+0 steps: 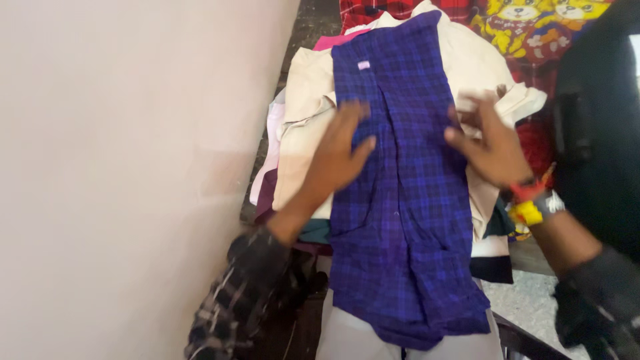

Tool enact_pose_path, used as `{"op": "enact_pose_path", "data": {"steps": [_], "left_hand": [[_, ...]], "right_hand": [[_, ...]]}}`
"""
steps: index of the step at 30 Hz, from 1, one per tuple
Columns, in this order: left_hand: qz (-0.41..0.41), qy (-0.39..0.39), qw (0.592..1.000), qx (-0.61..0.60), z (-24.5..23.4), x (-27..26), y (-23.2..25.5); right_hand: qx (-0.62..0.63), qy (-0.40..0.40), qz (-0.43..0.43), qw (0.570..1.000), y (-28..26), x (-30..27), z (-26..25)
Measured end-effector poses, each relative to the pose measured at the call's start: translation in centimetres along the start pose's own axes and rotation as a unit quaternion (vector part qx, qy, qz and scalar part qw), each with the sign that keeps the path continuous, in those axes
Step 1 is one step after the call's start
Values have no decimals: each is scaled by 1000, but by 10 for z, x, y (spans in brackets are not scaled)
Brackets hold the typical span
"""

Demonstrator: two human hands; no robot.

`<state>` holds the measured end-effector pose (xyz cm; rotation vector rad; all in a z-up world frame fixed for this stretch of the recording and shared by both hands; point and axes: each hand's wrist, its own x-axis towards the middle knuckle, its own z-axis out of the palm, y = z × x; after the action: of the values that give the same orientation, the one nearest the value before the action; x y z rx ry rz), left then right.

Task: The person folds a white shirt, a blue plaid shirt, and a pink striped shirt, then places them on top of a stack of clothes.

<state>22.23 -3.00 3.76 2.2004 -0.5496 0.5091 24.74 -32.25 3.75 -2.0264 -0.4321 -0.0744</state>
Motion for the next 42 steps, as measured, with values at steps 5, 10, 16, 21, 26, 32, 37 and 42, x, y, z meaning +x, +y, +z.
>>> {"op": "enact_pose_path", "data": {"steps": [5,10,16,21,26,32,37,42], "left_hand": [[-57,-59,996,26,-30,-121,69],[-78,-39,995,45,-29,-183,92],[-109,-38,993,32,-20,-188,74],[-62,8,996,67,-18,-182,86],[17,42,998,51,-8,-143,88],[-168,-34,984,-42,40,-12,55],[-350,-102,907,-209,76,67,15],[-373,-26,857,-355,117,110,-33]], "right_hand": [[-159,-9,2,987,-31,-109,6],[-208,-47,7,977,-35,-183,16],[-256,-97,104,956,-35,-203,22],[-235,-120,86,961,-24,-209,27],[-83,-83,39,992,-30,-222,24],[1,-113,204,972,-46,-241,10],[152,-113,99,977,-33,-247,-8],[117,-180,46,976,-22,-251,-12]]}}
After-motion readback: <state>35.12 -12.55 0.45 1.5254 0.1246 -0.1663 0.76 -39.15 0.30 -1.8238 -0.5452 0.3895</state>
